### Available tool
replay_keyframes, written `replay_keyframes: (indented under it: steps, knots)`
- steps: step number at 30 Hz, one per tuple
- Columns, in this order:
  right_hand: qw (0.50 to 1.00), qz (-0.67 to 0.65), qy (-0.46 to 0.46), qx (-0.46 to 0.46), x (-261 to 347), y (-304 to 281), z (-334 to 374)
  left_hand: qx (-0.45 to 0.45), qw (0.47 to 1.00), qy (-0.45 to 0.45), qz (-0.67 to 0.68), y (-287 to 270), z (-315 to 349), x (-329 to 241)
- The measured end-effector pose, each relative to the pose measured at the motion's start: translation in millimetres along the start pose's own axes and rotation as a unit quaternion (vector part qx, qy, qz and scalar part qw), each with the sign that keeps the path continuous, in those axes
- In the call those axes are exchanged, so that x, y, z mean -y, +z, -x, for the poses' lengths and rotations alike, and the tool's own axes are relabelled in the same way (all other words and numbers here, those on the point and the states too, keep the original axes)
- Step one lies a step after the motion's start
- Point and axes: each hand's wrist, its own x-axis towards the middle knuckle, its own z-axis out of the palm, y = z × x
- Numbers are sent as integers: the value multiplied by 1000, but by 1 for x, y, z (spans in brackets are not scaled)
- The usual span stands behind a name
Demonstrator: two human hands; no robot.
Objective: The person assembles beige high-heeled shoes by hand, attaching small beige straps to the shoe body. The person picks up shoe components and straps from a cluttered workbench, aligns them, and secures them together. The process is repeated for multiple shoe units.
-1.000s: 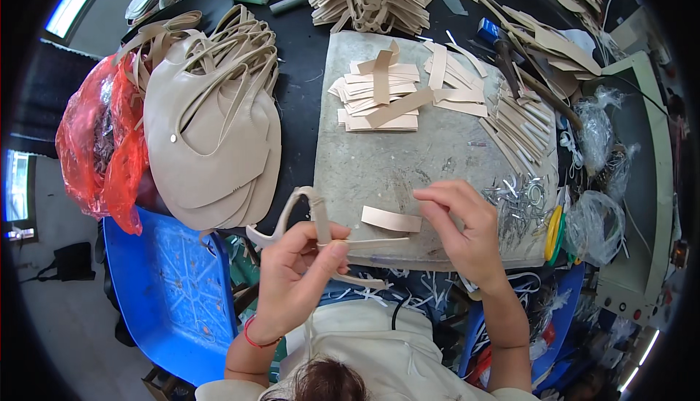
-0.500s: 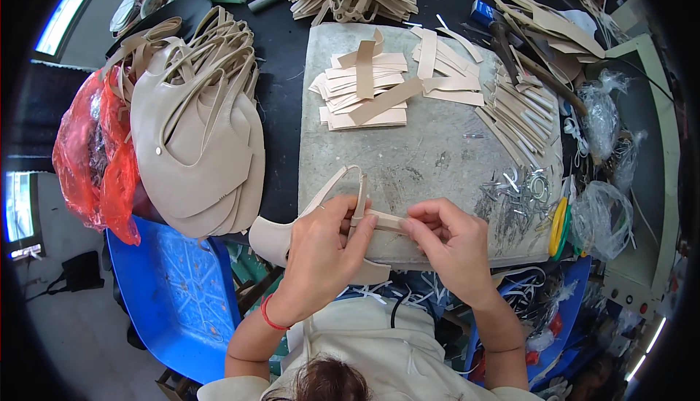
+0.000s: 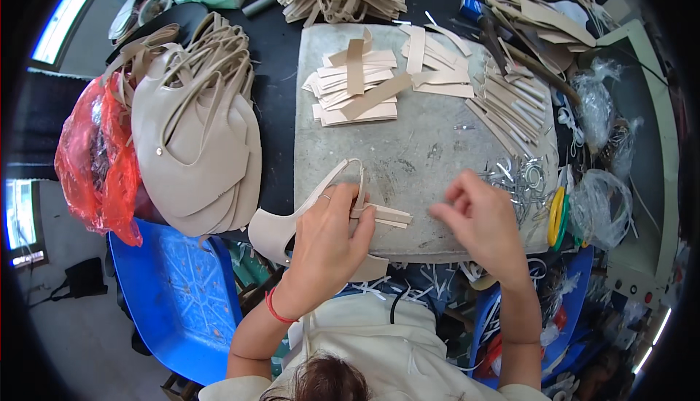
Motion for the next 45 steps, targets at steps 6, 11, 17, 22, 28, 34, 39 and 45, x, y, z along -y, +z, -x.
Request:
replay_keyframes:
  steps: [6, 11, 17, 22, 28, 34, 39, 45]
  knots:
    - [973, -166, -157, 25, 12, 22, 13, 20, 974, -41, 222, -13, 25, -2]
    - [936, -285, -174, 115, 21, 37, 18, -19, 991, 51, 120, -35, 45, -9]
    - [910, -313, -262, 75, 27, 44, 32, 100, 918, -42, 382, -46, 60, 0]
    - [899, -347, -265, 10, 30, 38, 43, 42, 956, -32, 288, -64, 67, -27]
    - [948, -137, -207, -200, -16, -16, 15, -200, 976, 61, -55, -142, 55, -69]
    - [935, 14, -157, -318, -77, -49, -14, 47, 995, -7, -92, -134, -24, 27]
    - [890, 182, -206, -364, -94, -57, -58, -32, 989, 44, -139, -119, -15, 43]
    - [867, 273, -221, -355, -102, -55, -72, -185, 956, 65, -217, -105, 1, 25]
